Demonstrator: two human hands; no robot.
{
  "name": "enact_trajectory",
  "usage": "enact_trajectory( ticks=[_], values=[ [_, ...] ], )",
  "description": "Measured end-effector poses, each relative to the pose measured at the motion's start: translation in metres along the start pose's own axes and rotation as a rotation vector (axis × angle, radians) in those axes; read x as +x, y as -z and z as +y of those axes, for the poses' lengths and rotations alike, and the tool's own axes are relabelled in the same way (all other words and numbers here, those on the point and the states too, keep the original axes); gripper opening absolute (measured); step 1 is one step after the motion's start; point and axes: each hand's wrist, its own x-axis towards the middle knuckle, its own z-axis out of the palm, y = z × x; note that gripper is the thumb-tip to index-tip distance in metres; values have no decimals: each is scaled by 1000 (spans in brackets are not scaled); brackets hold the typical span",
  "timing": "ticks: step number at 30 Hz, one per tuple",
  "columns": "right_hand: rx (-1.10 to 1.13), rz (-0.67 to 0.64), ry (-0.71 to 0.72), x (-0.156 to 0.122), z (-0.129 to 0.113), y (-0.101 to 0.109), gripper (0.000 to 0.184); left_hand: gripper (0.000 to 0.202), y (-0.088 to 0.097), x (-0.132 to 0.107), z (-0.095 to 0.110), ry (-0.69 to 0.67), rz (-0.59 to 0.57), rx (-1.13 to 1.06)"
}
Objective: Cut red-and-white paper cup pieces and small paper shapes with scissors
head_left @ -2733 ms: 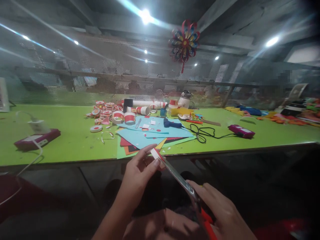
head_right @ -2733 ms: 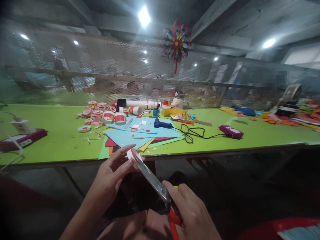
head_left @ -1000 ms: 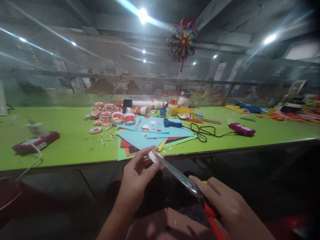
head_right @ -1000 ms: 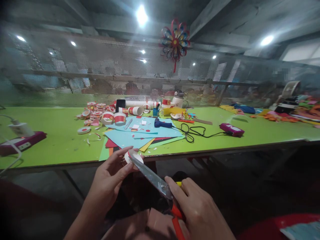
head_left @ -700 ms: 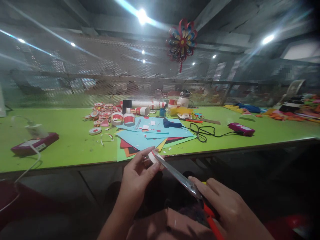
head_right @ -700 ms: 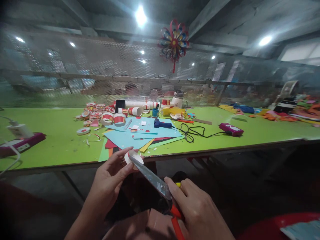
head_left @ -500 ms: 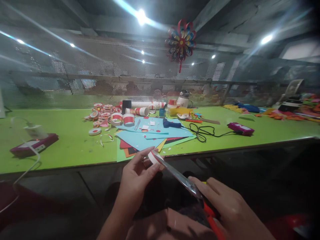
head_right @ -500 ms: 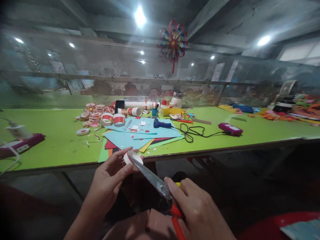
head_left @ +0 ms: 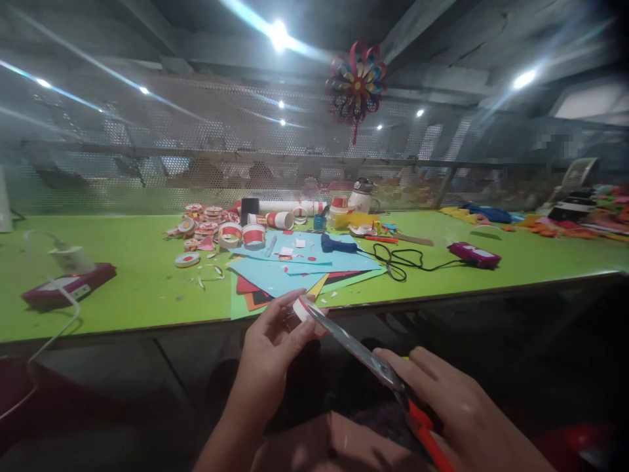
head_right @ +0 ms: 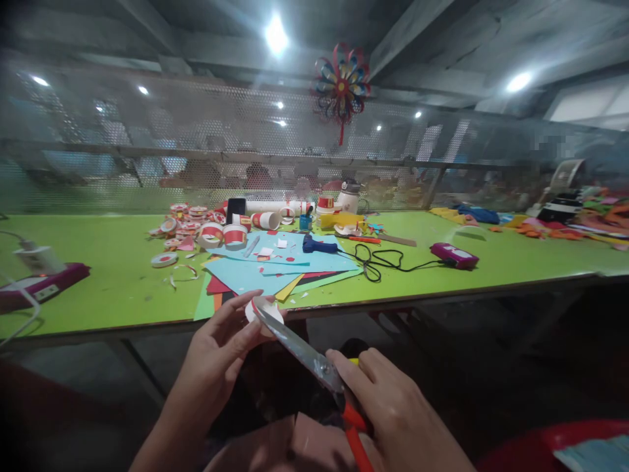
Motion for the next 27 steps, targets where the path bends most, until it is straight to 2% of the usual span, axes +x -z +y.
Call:
enact_trajectory(
  ticks=[12,19,22,27],
  values=[
    [-16,-32,-13,2,1,6,56,40,4,1,-3,-7,-47,20],
    [-80,32,36,-2,1,5,56,39,-3,0,-1,-34,-1,18],
    [-127,73,75,-2,1,6,60,39,-8,-3,1,-50,44,9],
    [-143,113,122,-2,2,8,64,37,-11,-5,3,-54,52,4]
  ],
)
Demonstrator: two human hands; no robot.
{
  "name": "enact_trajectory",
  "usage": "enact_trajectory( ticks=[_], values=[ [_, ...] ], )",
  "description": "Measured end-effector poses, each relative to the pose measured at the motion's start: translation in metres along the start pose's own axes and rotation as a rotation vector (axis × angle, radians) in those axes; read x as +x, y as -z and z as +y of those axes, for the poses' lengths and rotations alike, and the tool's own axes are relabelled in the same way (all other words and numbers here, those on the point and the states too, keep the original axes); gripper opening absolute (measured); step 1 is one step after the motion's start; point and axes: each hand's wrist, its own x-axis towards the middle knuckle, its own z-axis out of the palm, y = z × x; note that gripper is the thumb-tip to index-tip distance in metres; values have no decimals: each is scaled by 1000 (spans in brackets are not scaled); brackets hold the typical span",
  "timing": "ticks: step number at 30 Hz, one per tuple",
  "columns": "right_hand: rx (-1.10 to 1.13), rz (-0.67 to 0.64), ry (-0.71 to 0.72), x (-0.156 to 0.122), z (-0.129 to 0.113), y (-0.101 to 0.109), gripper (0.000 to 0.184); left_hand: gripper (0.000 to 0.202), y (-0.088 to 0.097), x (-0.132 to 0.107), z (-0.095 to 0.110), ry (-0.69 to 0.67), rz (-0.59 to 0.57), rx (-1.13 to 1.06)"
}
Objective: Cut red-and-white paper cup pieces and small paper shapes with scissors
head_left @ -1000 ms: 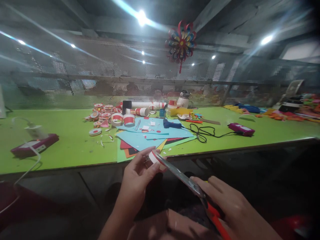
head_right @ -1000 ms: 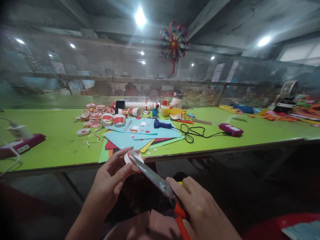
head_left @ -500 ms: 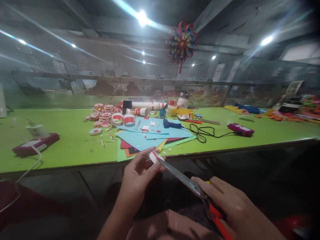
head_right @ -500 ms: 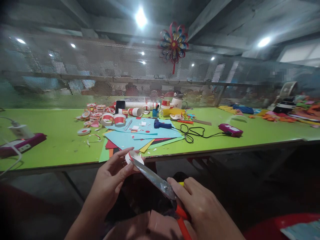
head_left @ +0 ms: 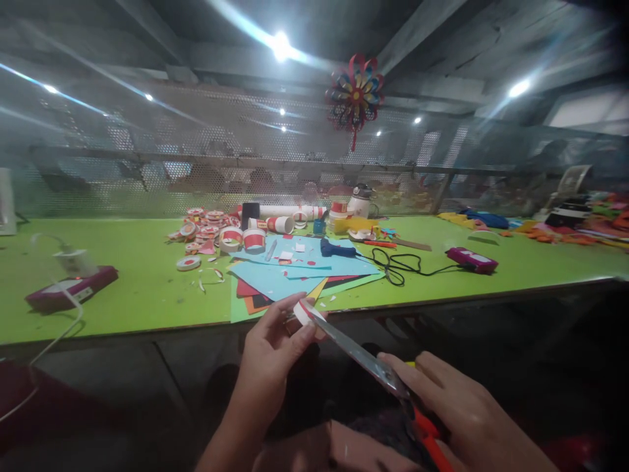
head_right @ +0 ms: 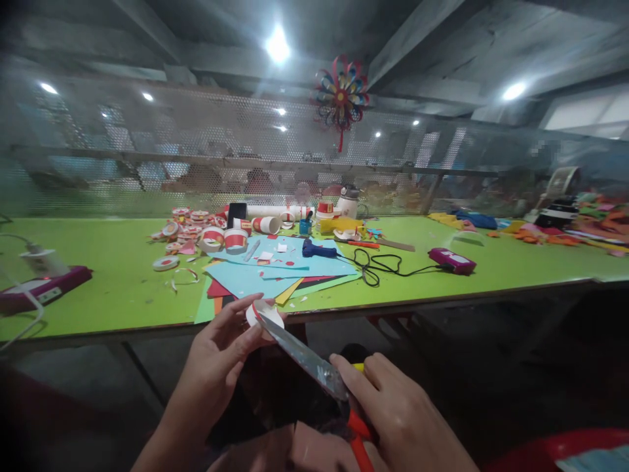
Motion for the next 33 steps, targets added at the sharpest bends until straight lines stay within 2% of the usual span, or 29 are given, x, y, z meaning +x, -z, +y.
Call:
enact_trajectory(
  ticks=[5,13,20,24,33],
  values=[
    [-20,6,-8,0,1,-1,59,38,1,1,-1,12,-14,-28],
    [56,-121,-55,2,-2,1,58,40,2,1,-2,20,-14,-29],
    [73,-116,-68,1,0,-4,54,38,4,2,-5,10,7,-39],
    [86,-121,-82,-1,1,-8,59,39,5,2,-6,5,5,-31],
    [64,-95,-39,1,-2,-3,57,40,4,1,-4,25,0,-25]
  ],
)
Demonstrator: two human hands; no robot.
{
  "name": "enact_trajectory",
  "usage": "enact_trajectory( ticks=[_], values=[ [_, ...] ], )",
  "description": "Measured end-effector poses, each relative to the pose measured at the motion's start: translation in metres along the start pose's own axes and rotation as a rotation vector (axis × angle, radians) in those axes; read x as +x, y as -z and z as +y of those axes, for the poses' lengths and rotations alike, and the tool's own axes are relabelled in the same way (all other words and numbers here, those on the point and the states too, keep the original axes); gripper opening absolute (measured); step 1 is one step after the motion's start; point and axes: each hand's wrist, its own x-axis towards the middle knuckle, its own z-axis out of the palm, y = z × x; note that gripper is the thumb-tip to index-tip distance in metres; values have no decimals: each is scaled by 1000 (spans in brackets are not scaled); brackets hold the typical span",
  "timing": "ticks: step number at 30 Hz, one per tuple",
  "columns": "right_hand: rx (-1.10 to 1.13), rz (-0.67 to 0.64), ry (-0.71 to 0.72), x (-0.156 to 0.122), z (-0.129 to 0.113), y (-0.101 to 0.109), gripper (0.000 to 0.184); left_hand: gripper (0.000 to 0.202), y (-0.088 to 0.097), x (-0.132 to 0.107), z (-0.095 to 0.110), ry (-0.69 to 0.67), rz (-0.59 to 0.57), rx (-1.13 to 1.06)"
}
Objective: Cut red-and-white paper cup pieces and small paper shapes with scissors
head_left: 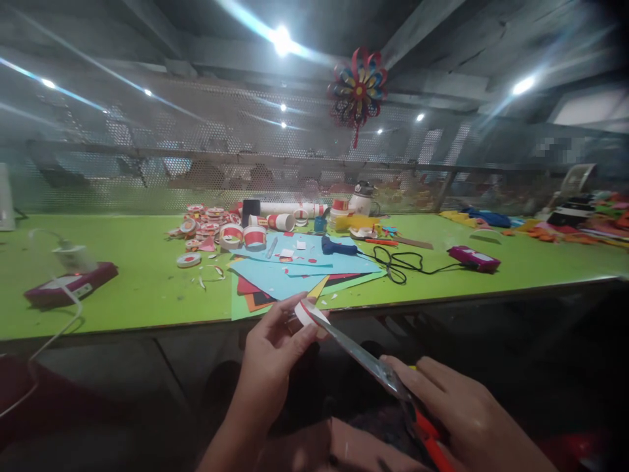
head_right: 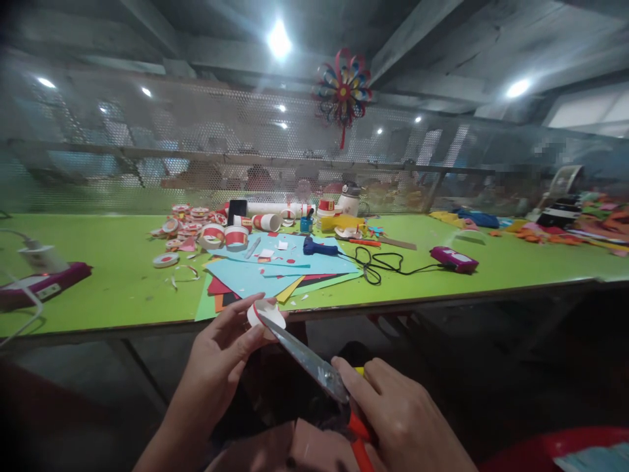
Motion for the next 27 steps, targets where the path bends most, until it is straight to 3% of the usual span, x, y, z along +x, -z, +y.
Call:
enact_trajectory(
  ticks=[13,22,27],
  values=[
    [-7,-31,-41,4,-1,1,51,41,-2,2,-1,-2,27,-6],
    [46,8,-39,0,7,-1,62,40,-2,2,-2,-19,20,11],
    [50,-72,-83,3,3,2,58,39,-2,3,-5,-34,8,25]
  ],
)
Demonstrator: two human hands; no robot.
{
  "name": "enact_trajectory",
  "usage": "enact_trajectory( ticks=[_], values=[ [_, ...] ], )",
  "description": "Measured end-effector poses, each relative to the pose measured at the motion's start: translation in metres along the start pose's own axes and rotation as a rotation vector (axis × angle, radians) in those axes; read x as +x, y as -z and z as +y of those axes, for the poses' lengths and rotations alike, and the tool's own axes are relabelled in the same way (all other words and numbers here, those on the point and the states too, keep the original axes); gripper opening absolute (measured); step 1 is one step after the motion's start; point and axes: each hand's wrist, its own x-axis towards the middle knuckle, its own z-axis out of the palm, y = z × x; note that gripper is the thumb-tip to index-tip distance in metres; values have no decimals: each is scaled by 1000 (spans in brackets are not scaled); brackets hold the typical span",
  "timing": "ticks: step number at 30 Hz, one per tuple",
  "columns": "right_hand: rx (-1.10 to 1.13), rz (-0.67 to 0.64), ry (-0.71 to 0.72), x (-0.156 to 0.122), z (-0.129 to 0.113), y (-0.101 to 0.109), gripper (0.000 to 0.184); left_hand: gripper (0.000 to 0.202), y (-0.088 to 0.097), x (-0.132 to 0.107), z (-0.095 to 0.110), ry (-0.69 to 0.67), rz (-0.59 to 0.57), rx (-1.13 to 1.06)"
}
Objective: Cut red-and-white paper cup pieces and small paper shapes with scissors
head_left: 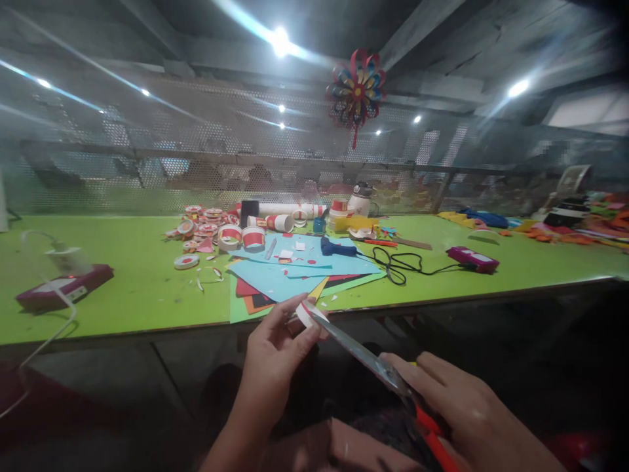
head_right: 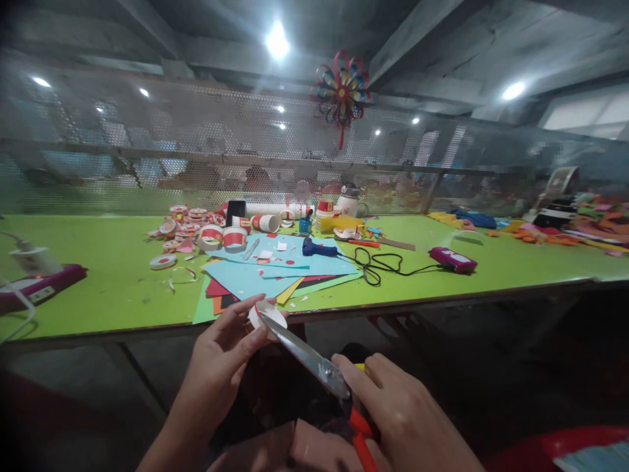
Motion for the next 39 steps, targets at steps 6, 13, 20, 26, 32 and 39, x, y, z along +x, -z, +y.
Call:
enact_trajectory(
  ticks=[6,13,20,26,32,39],
  values=[
    [-1,-6,1,2,-3,3,51,40,1,0,-2,6,18,-12],
    [-10,-62,-6,2,-4,7,55,39,0,-2,-1,-9,38,15],
    [5,-47,-22,0,-4,9,57,38,2,-2,1,-46,-10,54],
    [-11,-14,-2,-3,-2,9,56,38,6,0,-3,-87,-64,75],
    [-2,-48,-39,-2,-3,7,58,38,7,0,-7,-64,-57,72],
    [61,-67,-37,-2,-4,4,40,39,5,-2,-3,-48,-50,77]
  ],
)
